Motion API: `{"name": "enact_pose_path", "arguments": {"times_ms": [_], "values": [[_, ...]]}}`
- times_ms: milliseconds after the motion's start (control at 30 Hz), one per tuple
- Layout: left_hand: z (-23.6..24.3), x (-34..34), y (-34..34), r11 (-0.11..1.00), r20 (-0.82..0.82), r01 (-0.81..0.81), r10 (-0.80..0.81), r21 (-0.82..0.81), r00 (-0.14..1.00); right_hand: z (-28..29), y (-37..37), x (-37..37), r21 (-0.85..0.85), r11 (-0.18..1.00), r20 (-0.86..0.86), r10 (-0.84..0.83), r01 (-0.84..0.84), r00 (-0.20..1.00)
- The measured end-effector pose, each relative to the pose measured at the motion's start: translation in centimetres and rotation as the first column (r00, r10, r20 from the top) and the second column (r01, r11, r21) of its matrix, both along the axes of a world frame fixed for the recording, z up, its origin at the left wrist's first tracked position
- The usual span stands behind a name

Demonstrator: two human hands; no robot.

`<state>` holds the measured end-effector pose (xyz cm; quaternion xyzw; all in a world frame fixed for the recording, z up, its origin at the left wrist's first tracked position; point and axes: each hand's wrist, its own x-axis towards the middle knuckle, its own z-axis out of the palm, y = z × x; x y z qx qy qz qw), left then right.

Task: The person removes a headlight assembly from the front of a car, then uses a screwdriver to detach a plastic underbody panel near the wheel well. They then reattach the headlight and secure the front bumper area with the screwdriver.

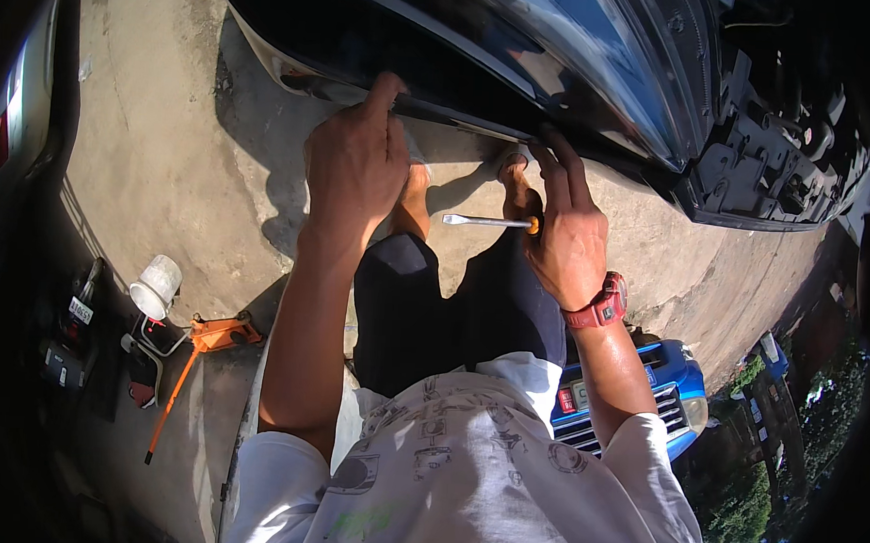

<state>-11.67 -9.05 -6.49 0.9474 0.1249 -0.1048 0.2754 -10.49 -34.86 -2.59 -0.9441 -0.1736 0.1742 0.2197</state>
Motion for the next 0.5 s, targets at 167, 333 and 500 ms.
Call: {"name": "enact_pose_path", "arguments": {"times_ms": [167, 333, 500], "values": [[-0.4, -0.5, 0.1, 0.998, -0.026, 0.015, -0.017, -0.067, 1.000, -1.8, 1.7, -1.4, -0.113, 0.985, -0.098, -0.139, 0.127, 0.986], [-1.5, -1.1, 0.4, 0.997, 0.088, 0.029, -0.022, -0.078, 0.996, -1.9, 2.1, -2.7, -0.142, 0.982, -0.017, -0.125, 0.121, 0.992], [-1.8, -1.7, 0.3, 0.999, 0.097, 0.029, -0.025, -0.041, 0.995, -2.1, 1.5, -2.8, -0.132, 0.987, -0.110, -0.102, 0.087, 0.989]]}}
